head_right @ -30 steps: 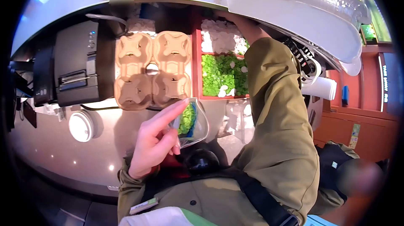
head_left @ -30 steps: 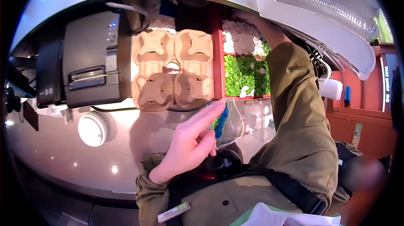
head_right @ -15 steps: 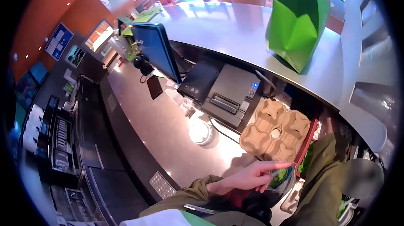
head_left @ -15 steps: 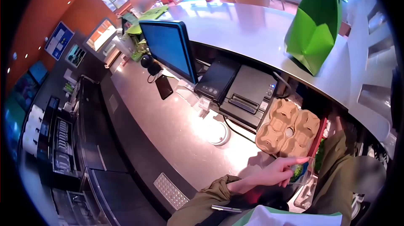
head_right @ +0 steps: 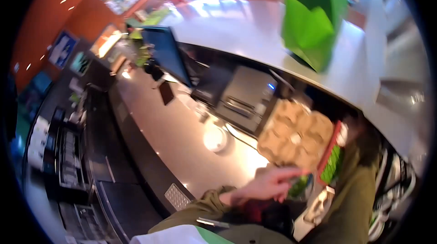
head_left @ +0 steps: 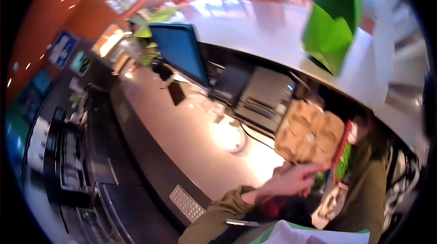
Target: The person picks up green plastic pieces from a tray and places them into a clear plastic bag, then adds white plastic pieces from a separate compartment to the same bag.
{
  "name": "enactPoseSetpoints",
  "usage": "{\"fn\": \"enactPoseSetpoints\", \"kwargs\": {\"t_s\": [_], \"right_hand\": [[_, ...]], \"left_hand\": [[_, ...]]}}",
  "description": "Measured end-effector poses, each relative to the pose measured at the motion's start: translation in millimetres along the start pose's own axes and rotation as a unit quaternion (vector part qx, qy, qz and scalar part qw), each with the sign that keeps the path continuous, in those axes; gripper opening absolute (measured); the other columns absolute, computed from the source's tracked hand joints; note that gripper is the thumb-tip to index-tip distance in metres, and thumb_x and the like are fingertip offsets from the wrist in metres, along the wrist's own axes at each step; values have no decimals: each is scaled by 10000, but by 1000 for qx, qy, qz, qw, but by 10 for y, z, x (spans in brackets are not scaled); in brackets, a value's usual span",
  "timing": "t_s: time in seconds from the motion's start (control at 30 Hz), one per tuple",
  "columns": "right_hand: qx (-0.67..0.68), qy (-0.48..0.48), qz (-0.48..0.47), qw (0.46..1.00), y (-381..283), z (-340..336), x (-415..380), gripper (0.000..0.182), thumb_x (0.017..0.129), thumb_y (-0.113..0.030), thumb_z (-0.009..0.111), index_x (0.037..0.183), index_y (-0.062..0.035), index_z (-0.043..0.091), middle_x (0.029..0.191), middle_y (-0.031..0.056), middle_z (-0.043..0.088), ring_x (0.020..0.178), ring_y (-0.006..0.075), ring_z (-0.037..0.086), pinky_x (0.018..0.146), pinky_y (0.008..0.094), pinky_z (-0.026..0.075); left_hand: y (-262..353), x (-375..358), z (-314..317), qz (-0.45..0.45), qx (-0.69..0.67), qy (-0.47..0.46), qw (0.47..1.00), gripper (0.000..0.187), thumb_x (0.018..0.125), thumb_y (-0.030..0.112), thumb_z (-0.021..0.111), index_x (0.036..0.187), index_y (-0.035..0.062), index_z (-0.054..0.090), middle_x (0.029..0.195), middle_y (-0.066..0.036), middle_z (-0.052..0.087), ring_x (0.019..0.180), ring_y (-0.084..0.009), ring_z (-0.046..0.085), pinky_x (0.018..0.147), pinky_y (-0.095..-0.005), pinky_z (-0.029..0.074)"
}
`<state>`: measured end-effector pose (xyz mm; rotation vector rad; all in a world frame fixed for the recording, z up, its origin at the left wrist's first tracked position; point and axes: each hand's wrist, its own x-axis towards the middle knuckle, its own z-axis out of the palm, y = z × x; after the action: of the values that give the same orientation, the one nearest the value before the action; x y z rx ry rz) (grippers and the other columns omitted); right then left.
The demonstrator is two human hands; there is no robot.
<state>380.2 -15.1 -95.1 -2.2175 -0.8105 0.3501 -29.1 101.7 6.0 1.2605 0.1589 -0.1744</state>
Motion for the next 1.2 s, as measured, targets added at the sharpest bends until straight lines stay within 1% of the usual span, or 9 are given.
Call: {"fn": "enactPoseSetpoints", "kwargs": {"t_s": [0.23, 0.33, 0.4, 0.5, 0.53, 0.7, 0.8, 0.97, 1.2], "right_hand": [[38, -115, 110, 987, -495, -157, -183, 236, 841, -288, 532, 848, -59, 589, 576, 11, 522, 491, 81, 463, 412, 226, 336], [-3, -79, 150, 986, -651, -361, -845, 256, 851, -299, 517, 821, -57, 595, 535, 3, 517, 448, 73, 458, 375, 222, 329], [-113, 40, -17, 993, -663, -370, -1362, 301, 830, -276, 505, 745, 7, 565, 577, 146, 542, 507, 244, 521, 503, 363, 419], [-198, 1, 41, 979, -594, -357, -1843, 299, 830, -268, 483, 778, 11, 577, 688, 207, 569, 659, 377, 546, 634, 423, 429], [-200, -1, 56, 978, -569, -336, -1938, 334, 842, -291, 467, 774, 11, 591, 726, 212, 594, 713, 395, 565, 670, 442, 438], [-165, 59, 76, 982, -418, -364, -2188, 342, 923, -294, 427, 980, 6, 582, 796, 192, 601, 763, 336, 575, 674, 386, 429], [-139, 51, 114, 982, -428, -501, -2285, 305, 914, -248, 448, 964, 23, 579, 812, 178, 612, 812, 297, 596, 714, 350, 440], [-131, 90, 1, 987, -267, -598, -2357, 146, 819, -109, 550, 919, -9, 585, 817, 147, 627, 721, 282, 624, 663, 329, 475], [-225, 74, -8, 972, -321, -536, -2259, 127, 759, -166, 618, 820, -55, 606, 779, 90, 593, 714, 268, 591, 650, 339, 462]], "left_hand": [[4, -53, -26, -16, 30, 49, 998, 598, 739, -55, 359, 1318, 86, 409, 542, 14, 525, 455, -46, 468, 434, -174, 383], [100, -15, 16, -51, 26, 95, 994, 551, 748, -60, 363, 1277, 62, 459, 591, 0, 538, 455, -43, 457, 430, -168, 369], [77, -42, 97, -28, 7, 98, 995, 517, 754, -64, 369, 1255, 18, 467, 714, -36, 597, 467, -47, 462, 432, -168, 371], [52, -36, 141, -16, -1, 103, 995, 490, 756, -76, 366, 1233, -28, 466, 1124, -79, 573, 475, -44, 466, 434, -171, 373], [47, -28, 162, -17, 1, 102, 995, 490, 756, -75, 367, 1233, -26, 466, 1111, -77, 579, 476, -43, 467, 434, -170, 372], [46, 5, 198, -46, 26, 101, 994, 493, 760, -68, 373, 1243, -21, 459, 1104, -72, 585, 482, -37, 476, 429, -163, 376], [30, 36, 224, -58, 13, 104, 993, 504, 760, -70, 375, 1257, -18, 443, 1163, -88, 562, 487, -37, 490, 430, -159, 388], [36, 73, 278, -56, 3, 96, 994, 520, 757, -84, 368, 1270, -17, 426, 1240, -106, 517, 495, -41, 505, 433, -158, 401], [81, 163, 384, -65, 42, 85, 993, 556, 726, -120, 344, 1263, -11, 438, 1239, -98, 519, 491, -47, 494, 424, -166, 384]]}}
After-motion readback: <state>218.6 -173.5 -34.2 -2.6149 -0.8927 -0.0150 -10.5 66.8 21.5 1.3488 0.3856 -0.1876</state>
